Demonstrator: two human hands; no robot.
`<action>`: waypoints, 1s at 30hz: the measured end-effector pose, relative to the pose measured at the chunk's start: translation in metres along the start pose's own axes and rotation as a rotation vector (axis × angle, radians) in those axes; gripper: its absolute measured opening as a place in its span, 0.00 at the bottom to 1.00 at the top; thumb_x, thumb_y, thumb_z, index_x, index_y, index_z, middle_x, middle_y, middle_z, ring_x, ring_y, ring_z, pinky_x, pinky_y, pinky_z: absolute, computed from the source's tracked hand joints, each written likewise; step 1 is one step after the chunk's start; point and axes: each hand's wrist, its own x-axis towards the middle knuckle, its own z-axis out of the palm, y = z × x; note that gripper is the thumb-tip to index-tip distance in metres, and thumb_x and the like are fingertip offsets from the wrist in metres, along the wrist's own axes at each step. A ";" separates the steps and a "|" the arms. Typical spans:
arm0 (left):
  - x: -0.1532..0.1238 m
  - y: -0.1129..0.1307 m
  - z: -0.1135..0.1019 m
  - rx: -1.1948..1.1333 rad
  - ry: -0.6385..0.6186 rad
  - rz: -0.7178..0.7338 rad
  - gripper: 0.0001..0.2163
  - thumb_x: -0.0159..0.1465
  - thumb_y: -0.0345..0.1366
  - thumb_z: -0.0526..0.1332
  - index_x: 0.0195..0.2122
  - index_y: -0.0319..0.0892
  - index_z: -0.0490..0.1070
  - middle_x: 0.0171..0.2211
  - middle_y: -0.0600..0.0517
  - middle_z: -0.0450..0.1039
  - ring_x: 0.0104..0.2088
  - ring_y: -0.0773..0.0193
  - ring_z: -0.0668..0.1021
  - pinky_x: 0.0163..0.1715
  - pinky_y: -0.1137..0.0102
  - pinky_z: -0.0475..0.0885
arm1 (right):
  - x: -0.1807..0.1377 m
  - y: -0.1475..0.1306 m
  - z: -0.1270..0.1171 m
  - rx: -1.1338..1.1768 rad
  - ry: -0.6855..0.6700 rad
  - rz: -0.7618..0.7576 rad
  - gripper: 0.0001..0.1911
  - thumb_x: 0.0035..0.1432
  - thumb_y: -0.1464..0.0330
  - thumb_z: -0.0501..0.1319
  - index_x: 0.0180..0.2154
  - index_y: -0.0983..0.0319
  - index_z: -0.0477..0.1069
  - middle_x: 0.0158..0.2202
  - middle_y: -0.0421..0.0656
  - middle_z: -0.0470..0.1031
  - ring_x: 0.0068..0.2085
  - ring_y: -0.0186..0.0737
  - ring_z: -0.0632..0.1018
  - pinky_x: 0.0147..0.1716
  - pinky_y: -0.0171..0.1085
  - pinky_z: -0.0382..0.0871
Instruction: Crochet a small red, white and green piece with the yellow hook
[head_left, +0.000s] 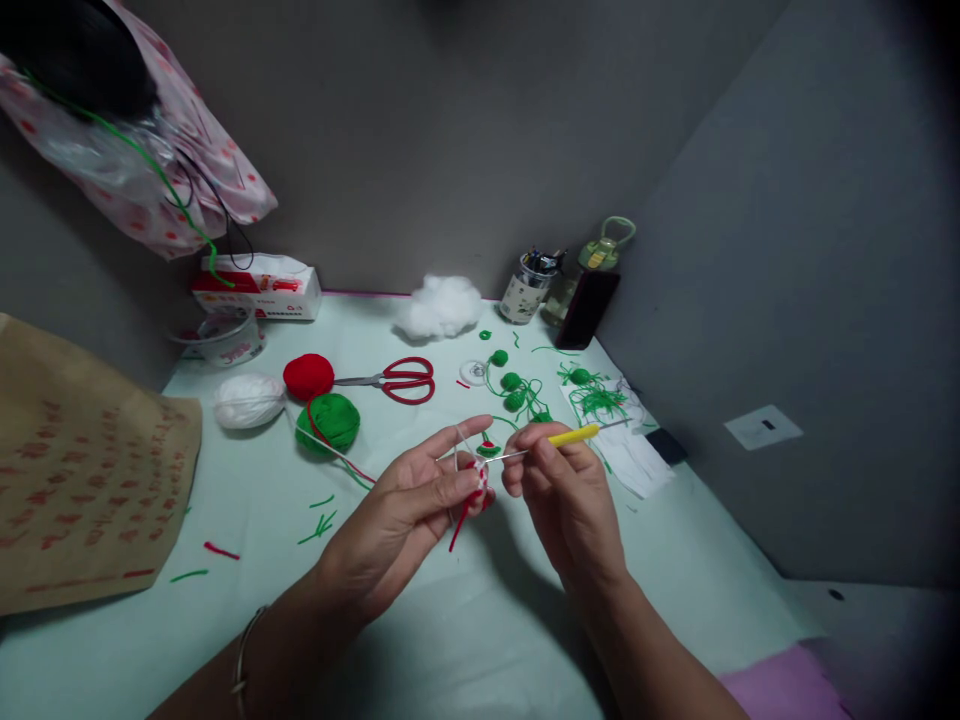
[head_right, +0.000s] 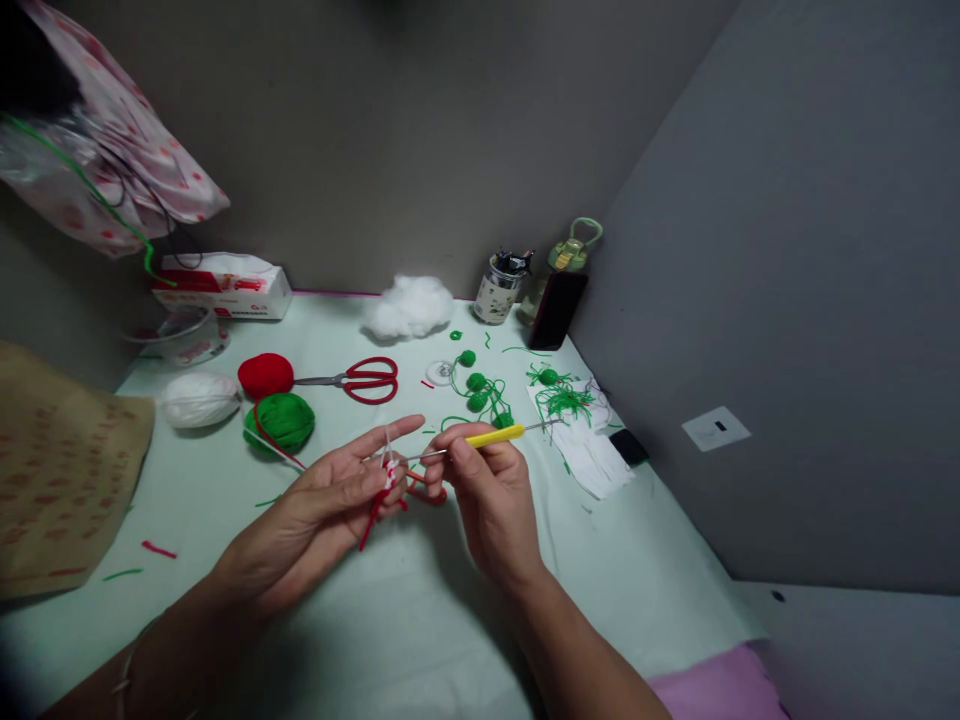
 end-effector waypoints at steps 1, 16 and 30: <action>0.000 0.000 0.000 0.000 -0.006 0.002 0.24 0.62 0.26 0.73 0.60 0.37 0.75 0.33 0.52 0.79 0.32 0.72 0.77 0.36 0.78 0.72 | 0.000 -0.001 0.000 0.009 0.006 0.010 0.06 0.62 0.63 0.71 0.35 0.58 0.83 0.28 0.39 0.78 0.26 0.30 0.76 0.26 0.29 0.72; -0.004 -0.003 -0.004 0.135 0.036 -0.005 0.28 0.63 0.30 0.72 0.65 0.42 0.72 0.39 0.49 0.78 0.38 0.66 0.77 0.45 0.72 0.70 | -0.002 -0.002 0.002 -0.051 -0.003 -0.132 0.03 0.62 0.66 0.72 0.35 0.58 0.84 0.30 0.39 0.78 0.28 0.31 0.78 0.27 0.29 0.74; -0.001 -0.005 -0.001 0.251 0.085 0.097 0.18 0.61 0.33 0.73 0.53 0.46 0.80 0.33 0.54 0.77 0.37 0.65 0.79 0.46 0.69 0.71 | -0.004 0.003 -0.002 -0.065 -0.072 -0.083 0.05 0.64 0.63 0.70 0.37 0.56 0.84 0.31 0.39 0.78 0.27 0.30 0.75 0.27 0.30 0.71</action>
